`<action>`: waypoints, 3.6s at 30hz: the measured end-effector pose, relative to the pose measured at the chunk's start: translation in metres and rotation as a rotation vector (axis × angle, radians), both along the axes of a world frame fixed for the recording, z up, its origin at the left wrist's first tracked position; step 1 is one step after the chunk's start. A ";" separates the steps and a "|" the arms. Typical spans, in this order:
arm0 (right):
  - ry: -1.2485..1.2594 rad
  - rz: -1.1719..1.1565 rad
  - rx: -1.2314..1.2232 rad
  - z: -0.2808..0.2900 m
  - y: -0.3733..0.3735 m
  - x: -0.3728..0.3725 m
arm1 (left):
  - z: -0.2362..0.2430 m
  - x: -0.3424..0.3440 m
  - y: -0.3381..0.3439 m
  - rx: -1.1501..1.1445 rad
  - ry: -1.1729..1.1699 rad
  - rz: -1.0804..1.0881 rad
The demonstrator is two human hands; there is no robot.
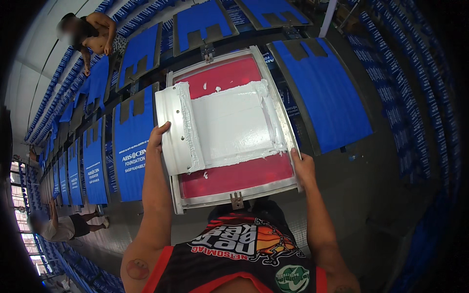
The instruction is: Apply ink to t-shirts using a screen printing frame and squeegee.
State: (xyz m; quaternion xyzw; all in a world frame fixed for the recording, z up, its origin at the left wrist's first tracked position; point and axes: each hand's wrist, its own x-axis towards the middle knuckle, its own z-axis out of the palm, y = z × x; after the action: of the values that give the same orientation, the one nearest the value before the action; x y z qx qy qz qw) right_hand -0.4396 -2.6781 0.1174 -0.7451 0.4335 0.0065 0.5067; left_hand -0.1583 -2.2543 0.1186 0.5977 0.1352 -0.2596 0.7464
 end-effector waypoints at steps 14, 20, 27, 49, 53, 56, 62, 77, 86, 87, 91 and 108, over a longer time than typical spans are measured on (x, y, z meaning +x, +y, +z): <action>-0.202 0.281 -0.758 0.029 0.038 -0.016 | 0.056 0.036 -0.034 0.323 -0.367 -0.329; 0.036 0.475 0.551 -0.005 0.145 -0.069 | 0.096 0.066 -0.166 0.994 -0.870 -0.806; 0.114 0.396 0.381 -0.013 0.158 -0.061 | -0.036 -0.033 -0.161 1.078 -1.516 -0.351; -0.262 1.264 -1.094 0.068 0.033 0.102 | 0.072 -0.124 -0.122 1.249 -0.756 -0.970; -0.206 1.170 -0.997 0.032 0.035 0.065 | 0.022 -0.166 -0.036 1.355 -0.897 -0.728; -0.436 1.009 -1.110 0.007 0.036 0.082 | -0.016 -0.146 -0.035 1.215 -1.163 -0.464; -0.017 1.167 -1.074 0.041 0.024 0.286 | 0.013 0.049 -0.055 1.361 -1.063 -0.595; 0.000 1.138 -1.020 0.034 0.012 0.259 | 0.022 0.029 -0.066 1.382 -0.985 -0.680; -0.094 1.041 -0.984 0.023 0.017 0.206 | 0.015 -0.028 -0.065 1.370 -1.004 -0.623; -0.116 1.021 -0.980 0.013 0.014 0.243 | 0.001 0.010 -0.063 1.419 -0.972 -0.662; 0.076 1.198 -1.034 0.045 0.003 0.329 | 0.050 0.093 -0.097 1.466 -0.790 -0.809; 0.310 0.357 0.803 -0.006 0.139 -0.039 | 0.055 0.119 -0.186 1.132 -1.009 -0.847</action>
State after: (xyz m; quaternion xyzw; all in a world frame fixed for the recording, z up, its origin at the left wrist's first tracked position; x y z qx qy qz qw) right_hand -0.4784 -2.5393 0.1118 -0.5431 0.3322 0.3724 0.6753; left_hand -0.0398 -2.4405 0.1734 0.9229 -0.3370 -0.1132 0.1482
